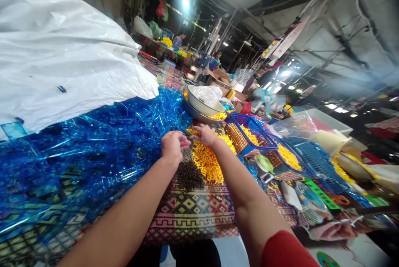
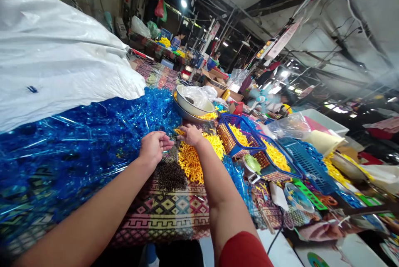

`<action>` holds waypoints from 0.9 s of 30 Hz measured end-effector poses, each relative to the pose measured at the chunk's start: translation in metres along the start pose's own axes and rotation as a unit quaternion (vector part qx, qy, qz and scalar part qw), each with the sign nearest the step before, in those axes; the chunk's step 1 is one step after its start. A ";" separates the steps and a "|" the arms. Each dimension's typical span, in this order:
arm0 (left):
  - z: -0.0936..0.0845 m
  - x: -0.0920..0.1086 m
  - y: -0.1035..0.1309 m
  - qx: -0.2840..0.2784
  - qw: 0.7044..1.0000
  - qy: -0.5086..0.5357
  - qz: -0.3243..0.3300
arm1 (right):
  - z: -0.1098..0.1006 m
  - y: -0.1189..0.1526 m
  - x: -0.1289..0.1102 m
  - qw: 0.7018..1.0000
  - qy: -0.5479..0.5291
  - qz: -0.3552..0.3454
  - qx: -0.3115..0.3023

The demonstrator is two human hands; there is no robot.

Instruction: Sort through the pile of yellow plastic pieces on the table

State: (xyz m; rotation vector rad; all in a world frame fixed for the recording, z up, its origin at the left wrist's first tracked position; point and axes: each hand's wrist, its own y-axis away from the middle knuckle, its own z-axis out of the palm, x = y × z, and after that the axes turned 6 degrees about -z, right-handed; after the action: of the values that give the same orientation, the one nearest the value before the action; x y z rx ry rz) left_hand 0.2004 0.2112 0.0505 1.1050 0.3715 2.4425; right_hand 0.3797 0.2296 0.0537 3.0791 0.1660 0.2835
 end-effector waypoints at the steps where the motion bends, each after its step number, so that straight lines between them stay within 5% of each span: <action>1: 0.000 0.000 0.000 0.003 1.000 0.002 -0.005 | 0.003 -0.009 0.001 1.000 -0.010 -0.013 -0.019; 6: 0.000 0.000 0.000 0.006 1.000 -0.002 -0.009 | 0.016 -0.032 0.016 0.990 -0.071 -0.093 -0.079; 14: 0.001 -0.004 0.001 -0.006 1.000 -0.006 -0.013 | 0.030 -0.042 0.026 0.979 -0.091 -0.172 -0.060; 27: 0.002 -0.004 -0.001 0.026 0.999 -0.041 -0.010 | -0.012 -0.002 0.020 0.981 0.138 -0.068 -0.115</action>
State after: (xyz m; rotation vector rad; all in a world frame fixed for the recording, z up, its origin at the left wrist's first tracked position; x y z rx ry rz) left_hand 0.2044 0.2101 0.0485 1.2126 0.4196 2.3749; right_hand 0.3968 0.2344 0.0690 2.7714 0.3276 0.6699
